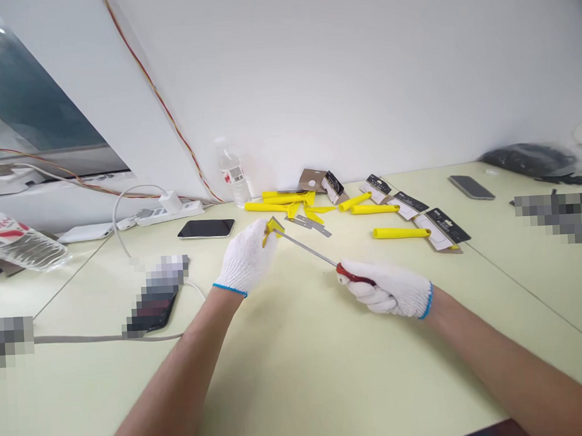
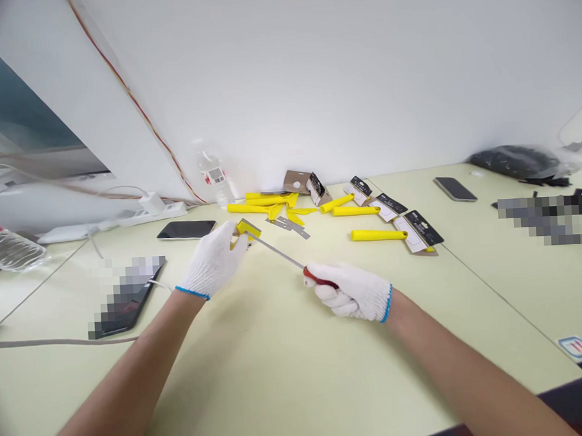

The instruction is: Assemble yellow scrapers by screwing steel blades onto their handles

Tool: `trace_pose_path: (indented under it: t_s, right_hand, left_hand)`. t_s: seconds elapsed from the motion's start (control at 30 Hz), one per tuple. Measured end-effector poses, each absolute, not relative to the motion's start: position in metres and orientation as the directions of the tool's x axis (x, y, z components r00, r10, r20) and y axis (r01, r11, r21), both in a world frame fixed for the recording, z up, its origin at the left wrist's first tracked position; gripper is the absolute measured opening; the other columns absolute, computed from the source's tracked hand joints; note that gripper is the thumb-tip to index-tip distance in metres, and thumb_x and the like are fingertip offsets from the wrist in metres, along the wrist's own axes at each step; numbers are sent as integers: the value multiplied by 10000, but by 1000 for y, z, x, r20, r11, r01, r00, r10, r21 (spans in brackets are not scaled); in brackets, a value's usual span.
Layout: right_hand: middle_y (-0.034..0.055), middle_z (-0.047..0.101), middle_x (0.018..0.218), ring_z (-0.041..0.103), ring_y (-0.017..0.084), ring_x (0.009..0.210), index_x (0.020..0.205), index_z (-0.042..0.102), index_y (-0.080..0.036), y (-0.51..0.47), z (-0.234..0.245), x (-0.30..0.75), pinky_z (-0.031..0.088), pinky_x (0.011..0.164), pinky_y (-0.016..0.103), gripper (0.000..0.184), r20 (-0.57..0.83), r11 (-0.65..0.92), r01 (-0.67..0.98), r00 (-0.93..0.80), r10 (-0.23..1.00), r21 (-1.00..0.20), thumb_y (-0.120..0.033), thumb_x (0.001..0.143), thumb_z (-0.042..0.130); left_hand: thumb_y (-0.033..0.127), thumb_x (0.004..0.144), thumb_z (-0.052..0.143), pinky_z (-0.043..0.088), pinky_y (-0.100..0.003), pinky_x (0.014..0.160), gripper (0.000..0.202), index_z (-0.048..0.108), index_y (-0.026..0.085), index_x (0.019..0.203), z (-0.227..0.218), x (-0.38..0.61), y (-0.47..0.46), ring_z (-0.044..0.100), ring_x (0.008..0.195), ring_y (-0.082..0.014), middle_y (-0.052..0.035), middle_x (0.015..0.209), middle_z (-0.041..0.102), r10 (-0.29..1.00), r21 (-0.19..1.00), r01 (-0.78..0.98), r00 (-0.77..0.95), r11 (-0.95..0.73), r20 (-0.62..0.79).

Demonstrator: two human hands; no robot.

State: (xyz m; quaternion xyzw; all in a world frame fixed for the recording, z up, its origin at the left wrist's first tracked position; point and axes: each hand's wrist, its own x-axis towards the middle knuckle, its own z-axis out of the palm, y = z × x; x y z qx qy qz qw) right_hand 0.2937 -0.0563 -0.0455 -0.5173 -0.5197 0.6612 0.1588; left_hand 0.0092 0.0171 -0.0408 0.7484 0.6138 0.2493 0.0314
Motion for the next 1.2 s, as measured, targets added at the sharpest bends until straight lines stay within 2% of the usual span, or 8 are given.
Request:
trace_pose_path:
  t_s: [0.17, 0.33, 0.47, 0.57, 0.73, 0.97, 1.1, 1.2]
  right_hand:
    - [4, 519, 727, 427, 116, 631, 850, 532, -187, -57, -60, 285, 307, 573, 249, 349, -25, 4, 683, -33, 999, -730, -488, 883, 704]
    - [100, 648, 861, 553, 205, 810, 906, 688, -177, -63, -70, 280, 317, 689, 318, 417, 433, 263, 895, -89, 897, -360, -499, 1061, 471]
    - [25, 490, 690, 404, 136, 591, 926, 639, -184, -61, -59, 283, 284, 551, 272, 505, -52, 48, 631, -140, 989, -774, -635, 1025, 436]
    - [-71, 265, 605, 120, 92, 477, 965, 525, -218, -58, -51, 286, 146, 429, 247, 547, -455, -391, 236, -395, 798, -890, -756, 965, 426]
    - [-40, 478, 683, 360, 83, 529, 905, 507, -207, -57, -55, 285, 262, 493, 228, 411, -258, -160, 457, -162, 952, -875, -551, 861, 728]
    - [88, 657, 879, 557, 191, 759, 967, 706, -187, -60, -69, 284, 327, 657, 303, 422, 338, 260, 874, -118, 934, -410, -512, 1057, 452]
    - [-8, 463, 640, 354, 120, 534, 996, 652, -201, -58, -60, 292, 299, 530, 257, 518, -186, -25, 531, -253, 950, -847, -659, 1032, 414]
    - [-78, 300, 594, 117, 87, 468, 1026, 560, -226, -56, -55, 296, 159, 434, 236, 549, -436, -377, 219, -467, 769, -900, -757, 984, 429]
  left_hand:
    - [319, 996, 474, 314, -332, 638, 147, 541, 218, 912, -41, 9, 19, 631, 774, -230, -62, 869, 673, 942, 312, 928, 101, -205, 319]
    - [321, 995, 488, 350, -332, 669, 156, 593, 207, 975, -42, 10, 18, 669, 866, -250, -89, 980, 717, 950, 330, 927, 78, -180, 301]
    - [334, 992, 491, 381, -332, 706, 175, 608, 206, 1018, -41, 8, 18, 671, 893, -253, -86, 1007, 721, 938, 340, 911, 119, -233, 324]
    - [342, 990, 504, 399, -324, 715, 187, 617, 208, 1057, -41, 5, 19, 675, 892, -246, -78, 1007, 728, 926, 343, 903, 130, -258, 355]
    - [353, 993, 504, 391, -334, 698, 191, 619, 208, 1040, -42, 4, 22, 681, 872, -257, -83, 1006, 729, 934, 314, 926, 92, -208, 346]
    - [351, 995, 511, 384, -334, 699, 179, 611, 204, 1014, -44, 6, 21, 678, 857, -253, -89, 1000, 729, 937, 318, 924, 100, -212, 335]
    - [342, 1000, 501, 383, -330, 709, 176, 612, 206, 997, -42, 7, 19, 675, 880, -253, -83, 970, 720, 935, 300, 922, 142, -245, 326]
    - [345, 1005, 491, 370, -326, 698, 175, 599, 210, 979, -41, 9, 18, 667, 867, -247, -77, 938, 708, 935, 295, 924, 142, -242, 325]
